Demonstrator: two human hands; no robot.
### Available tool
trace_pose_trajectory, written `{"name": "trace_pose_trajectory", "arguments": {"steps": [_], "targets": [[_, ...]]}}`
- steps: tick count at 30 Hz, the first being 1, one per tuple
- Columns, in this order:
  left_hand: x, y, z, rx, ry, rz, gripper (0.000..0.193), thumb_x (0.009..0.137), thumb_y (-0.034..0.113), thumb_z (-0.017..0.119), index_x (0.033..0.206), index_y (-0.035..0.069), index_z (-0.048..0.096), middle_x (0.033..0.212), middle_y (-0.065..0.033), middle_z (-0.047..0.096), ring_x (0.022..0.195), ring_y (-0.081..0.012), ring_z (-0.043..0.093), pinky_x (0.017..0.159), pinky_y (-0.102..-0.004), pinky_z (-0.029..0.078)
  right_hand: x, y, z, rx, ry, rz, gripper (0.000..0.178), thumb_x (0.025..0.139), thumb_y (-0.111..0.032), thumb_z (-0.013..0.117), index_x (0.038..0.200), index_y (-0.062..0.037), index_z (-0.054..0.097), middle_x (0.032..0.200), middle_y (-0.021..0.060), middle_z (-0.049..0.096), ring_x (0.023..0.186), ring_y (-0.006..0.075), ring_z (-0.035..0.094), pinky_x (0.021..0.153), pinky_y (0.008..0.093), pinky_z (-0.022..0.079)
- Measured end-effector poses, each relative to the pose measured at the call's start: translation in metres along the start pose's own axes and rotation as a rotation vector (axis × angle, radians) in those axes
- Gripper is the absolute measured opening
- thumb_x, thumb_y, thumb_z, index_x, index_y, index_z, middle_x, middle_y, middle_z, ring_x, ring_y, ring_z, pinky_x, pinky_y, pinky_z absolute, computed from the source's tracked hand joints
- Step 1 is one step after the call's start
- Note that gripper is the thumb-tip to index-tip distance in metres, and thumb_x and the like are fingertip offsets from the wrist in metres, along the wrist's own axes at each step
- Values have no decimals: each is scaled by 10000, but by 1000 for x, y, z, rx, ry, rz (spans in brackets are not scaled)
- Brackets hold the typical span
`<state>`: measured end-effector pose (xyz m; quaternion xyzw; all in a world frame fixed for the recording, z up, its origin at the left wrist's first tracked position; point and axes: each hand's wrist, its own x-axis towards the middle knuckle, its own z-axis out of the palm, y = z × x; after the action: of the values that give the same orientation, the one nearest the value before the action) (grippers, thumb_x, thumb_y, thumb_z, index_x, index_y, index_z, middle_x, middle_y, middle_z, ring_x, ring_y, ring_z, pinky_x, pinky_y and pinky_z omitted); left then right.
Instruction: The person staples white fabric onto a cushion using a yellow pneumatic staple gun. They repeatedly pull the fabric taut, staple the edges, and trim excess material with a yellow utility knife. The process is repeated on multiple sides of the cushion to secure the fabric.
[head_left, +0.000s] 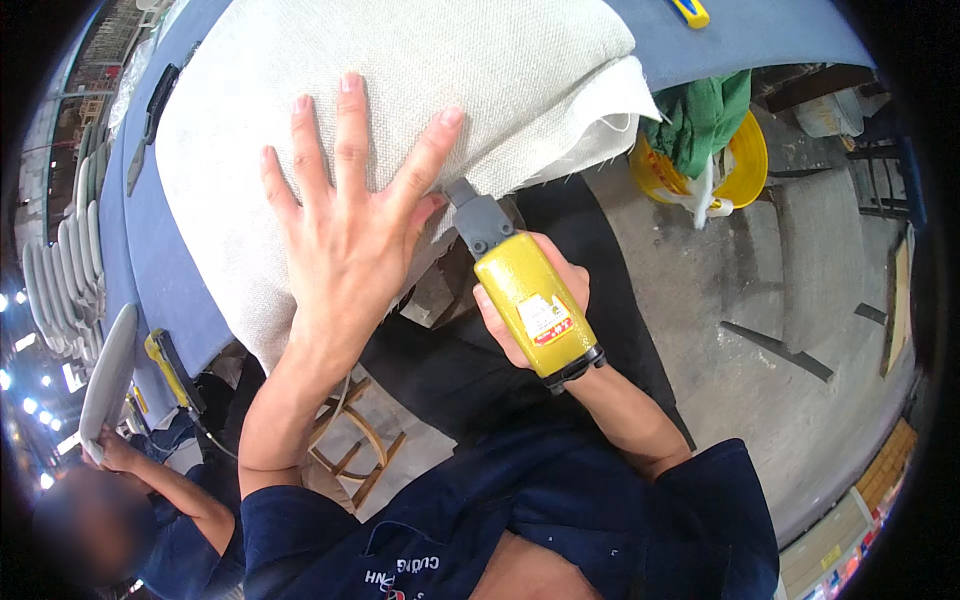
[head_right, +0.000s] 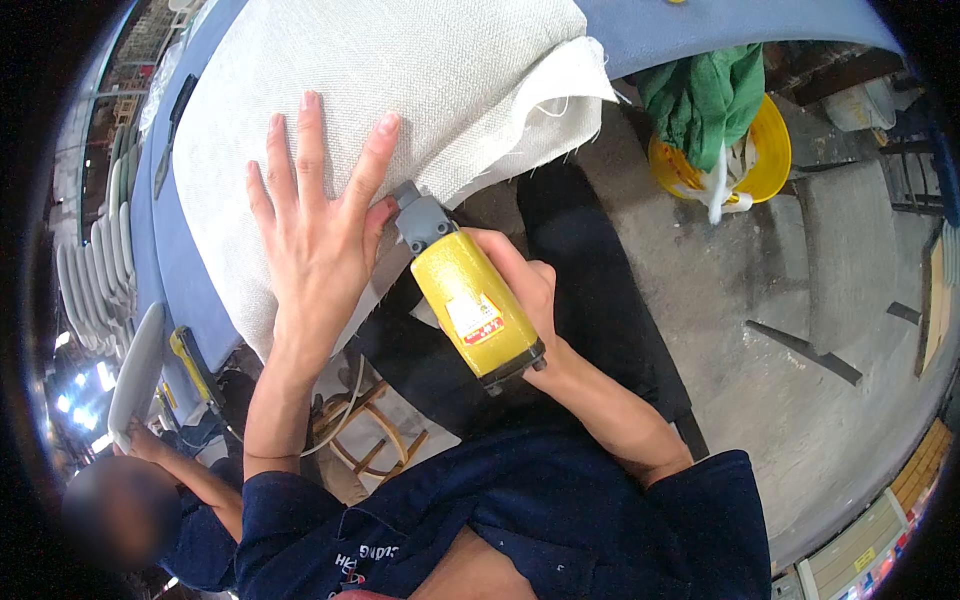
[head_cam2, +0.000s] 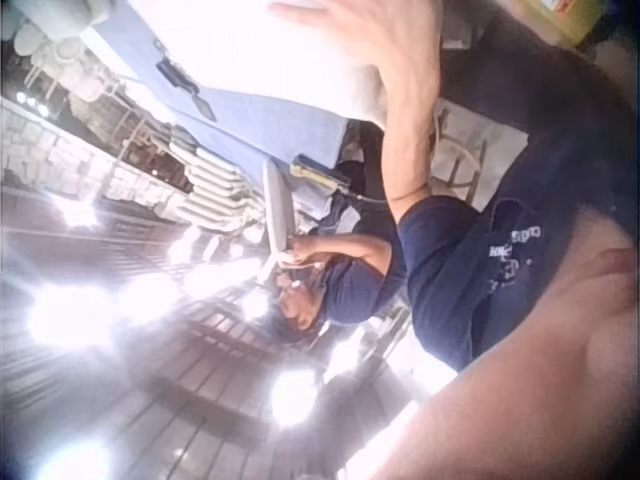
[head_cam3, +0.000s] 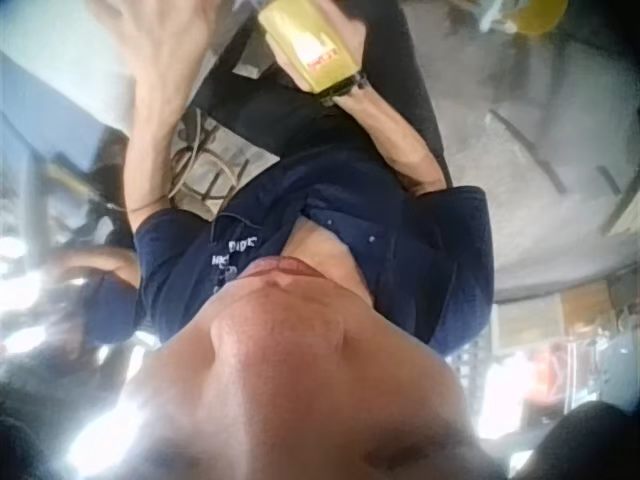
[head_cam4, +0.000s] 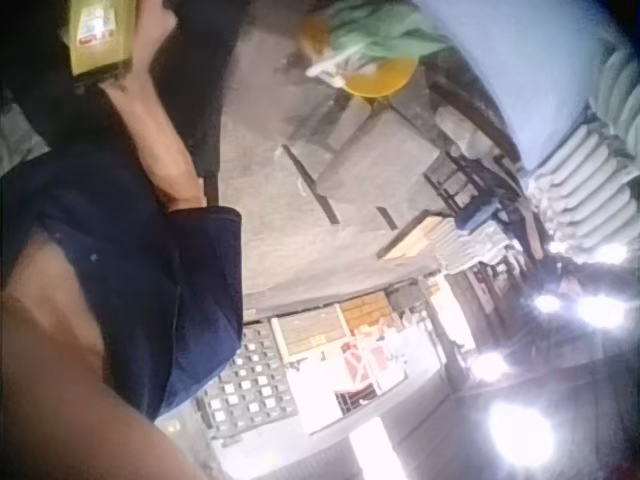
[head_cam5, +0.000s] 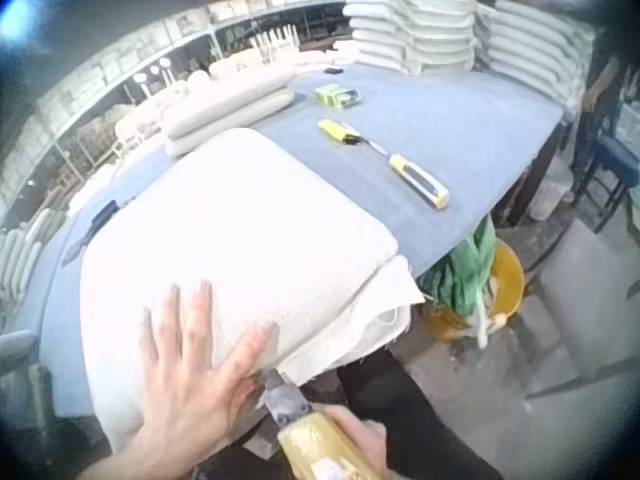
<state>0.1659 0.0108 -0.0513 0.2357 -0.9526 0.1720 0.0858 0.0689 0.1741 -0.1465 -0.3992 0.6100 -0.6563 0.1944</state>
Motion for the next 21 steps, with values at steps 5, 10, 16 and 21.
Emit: {"name": "trace_pose_trajectory", "arguments": {"steps": [5, 10, 16, 21], "targets": [[0, -4, 4, -18, 9, 22, 1011, 764, 150, 890, 1589, 493, 416, 1730, -167, 256, 1546, -465, 300, 1171, -719, 317, 2, 9, 17, 93, 14, 11, 420, 778, -134, 851, 1108, 6, 633, 846, 72, 745, 706, 208, 750, 673, 286, 567], [0, -2, 0, -4, -23, 24, 1030, 759, 96, 870, 1598, 474, 407, 1722, -182, 263, 1539, -479, 305, 1164, -725, 320, -3, 17, 17, -13, -41, -102, 403, 766, -186, 863, 1055, -5, 648, 826, 71, 733, 658, 237, 732, 607, 295, 536], [3, -4, -3, -19, 5, 52, 833, 876, 275, 802, 1588, 486, 426, 1670, -245, 321, 1486, -548, 341, 1082, -799, 323, -4, 18, 23, 37, -74, -126, 358, 745, -186, 884, 960, -16, 654, 755, 82, 672, 597, 252, 707, 552, 302, 518], [2, -8, -8, -37, -6, 68, 869, 892, 350, 795, 1646, 375, 363, 1736, -207, 216, 1558, -508, 252, 1173, -750, 271, -1, 7, 22, 82, -25, -142, 389, 770, -144, 862, 1075, -2, 667, 842, 92, 734, 692, 246, 760, 625, 298, 566]]}}
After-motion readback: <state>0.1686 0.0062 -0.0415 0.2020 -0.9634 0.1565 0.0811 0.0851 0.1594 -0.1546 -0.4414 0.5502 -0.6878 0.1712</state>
